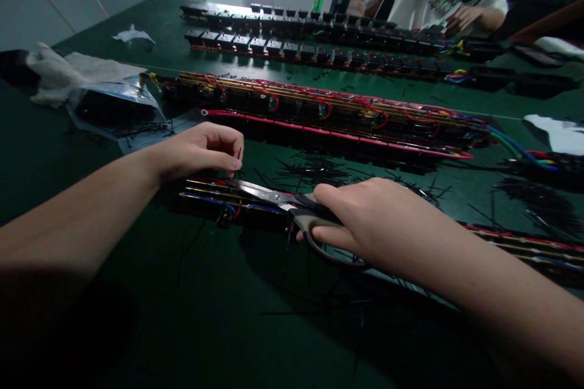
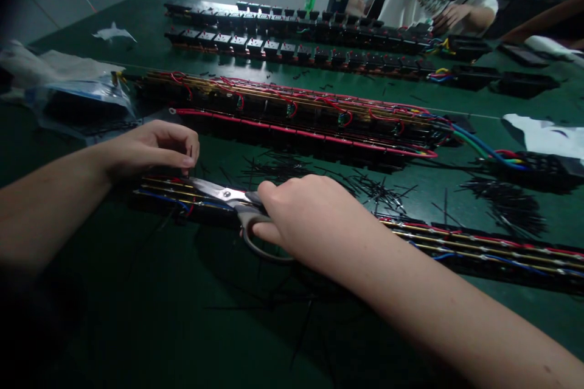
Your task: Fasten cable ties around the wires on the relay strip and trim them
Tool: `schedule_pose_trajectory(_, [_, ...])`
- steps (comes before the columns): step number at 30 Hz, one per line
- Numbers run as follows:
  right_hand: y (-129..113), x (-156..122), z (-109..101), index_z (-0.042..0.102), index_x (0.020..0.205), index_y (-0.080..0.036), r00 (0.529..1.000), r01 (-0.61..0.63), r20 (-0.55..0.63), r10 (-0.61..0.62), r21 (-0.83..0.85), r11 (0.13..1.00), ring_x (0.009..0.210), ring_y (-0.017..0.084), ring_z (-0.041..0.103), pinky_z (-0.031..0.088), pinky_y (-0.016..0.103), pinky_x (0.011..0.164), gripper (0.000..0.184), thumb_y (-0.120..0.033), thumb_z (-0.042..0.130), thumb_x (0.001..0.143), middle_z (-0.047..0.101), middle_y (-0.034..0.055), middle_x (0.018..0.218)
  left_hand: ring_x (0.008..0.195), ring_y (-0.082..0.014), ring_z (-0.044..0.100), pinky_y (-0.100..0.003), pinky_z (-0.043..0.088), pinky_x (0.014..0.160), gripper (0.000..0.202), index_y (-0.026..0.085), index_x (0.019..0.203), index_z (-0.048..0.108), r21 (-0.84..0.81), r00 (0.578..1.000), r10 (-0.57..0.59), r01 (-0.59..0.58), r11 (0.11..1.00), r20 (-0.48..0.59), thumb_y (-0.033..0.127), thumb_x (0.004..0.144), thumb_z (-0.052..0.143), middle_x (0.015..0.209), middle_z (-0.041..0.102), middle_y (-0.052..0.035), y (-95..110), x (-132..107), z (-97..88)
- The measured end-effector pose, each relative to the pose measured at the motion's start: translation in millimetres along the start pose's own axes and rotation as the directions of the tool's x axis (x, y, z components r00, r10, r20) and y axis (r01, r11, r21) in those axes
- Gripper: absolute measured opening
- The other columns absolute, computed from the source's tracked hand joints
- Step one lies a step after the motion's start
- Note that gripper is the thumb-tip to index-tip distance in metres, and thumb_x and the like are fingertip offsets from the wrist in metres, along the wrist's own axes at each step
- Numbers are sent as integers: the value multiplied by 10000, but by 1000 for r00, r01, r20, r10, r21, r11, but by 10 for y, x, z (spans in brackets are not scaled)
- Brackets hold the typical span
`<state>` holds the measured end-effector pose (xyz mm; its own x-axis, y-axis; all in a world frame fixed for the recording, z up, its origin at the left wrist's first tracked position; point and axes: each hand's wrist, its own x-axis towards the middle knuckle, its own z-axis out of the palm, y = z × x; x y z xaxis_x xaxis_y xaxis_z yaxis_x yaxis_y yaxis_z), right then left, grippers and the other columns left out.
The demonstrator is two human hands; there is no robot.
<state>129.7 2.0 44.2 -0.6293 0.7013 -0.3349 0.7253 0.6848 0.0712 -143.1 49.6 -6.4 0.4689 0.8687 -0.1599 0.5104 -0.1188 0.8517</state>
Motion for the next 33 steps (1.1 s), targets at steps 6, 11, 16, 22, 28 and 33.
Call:
schedule_pose_trajectory(6, [12, -8, -11, 656, 946, -202, 1000, -22, -1, 22, 3, 1000, 495, 175, 564, 184, 283, 465, 273, -441, 524, 951, 654, 29, 632, 668, -147, 560, -281, 452, 637, 253, 186, 721, 554, 18, 998, -27, 28, 999, -63, 414, 712, 663, 669, 573, -6, -24, 22, 10])
schedule_pose_trajectory(11, [69, -96, -17, 665, 872, -221, 997, -45, -64, 47, 32, 998, 430, 149, 454, 210, 281, 454, 305, -492, 525, 881, 609, 25, 567, 654, -127, 512, -272, 417, 627, 269, 185, 717, 545, 49, 995, -25, 30, 998, -99, 432, 711, 654, 688, 557, 0, -60, 44, 8])
schedule_pose_trajectory(16, [116, -193, -51, 674, 838, -253, 996, -18, -83, 29, 132, 991, 432, 152, 468, 243, 269, 431, 278, -508, 566, 813, 627, 16, 587, 634, -121, 479, -259, 377, 598, 266, 189, 742, 559, 101, 998, -59, 61, 993, -20, 437, 717, 651, 673, 521, 17, -71, 53, 7])
schedule_pose_trajectory(22, [146, -241, -93, 713, 812, -263, 996, -13, 86, -19, 359, 933, 481, 136, 535, 322, 248, 418, 287, -522, 591, 816, 679, 10, 673, 660, -144, 504, -271, 384, 622, 326, 185, 719, 586, 202, 995, -100, 93, 975, 25, 503, 791, 574, 680, 553, 4, -50, 62, 27])
schedule_pose_trajectory(28, [139, -211, -88, 722, 803, -249, 928, -205, 373, -16, 544, 814, 507, 140, 571, 324, 235, 392, 511, -726, 541, 830, 691, 2, 674, 585, -109, 453, -253, 353, 576, 358, 180, 705, 590, 266, 995, -98, 100, 959, -21, 523, 806, 575, 623, 500, 29, -86, 79, 37])
schedule_pose_trajectory(33, [196, -195, -115, 743, 875, -232, 834, -352, 549, -52, 603, 716, 558, 155, 582, 356, 234, 419, 549, -754, 617, 762, 706, 17, 750, 563, -100, 465, -228, 351, 535, 336, 179, 704, 607, 262, 994, -87, 102, 960, -69, 510, 763, 623, 596, 520, 39, -114, 93, 49])
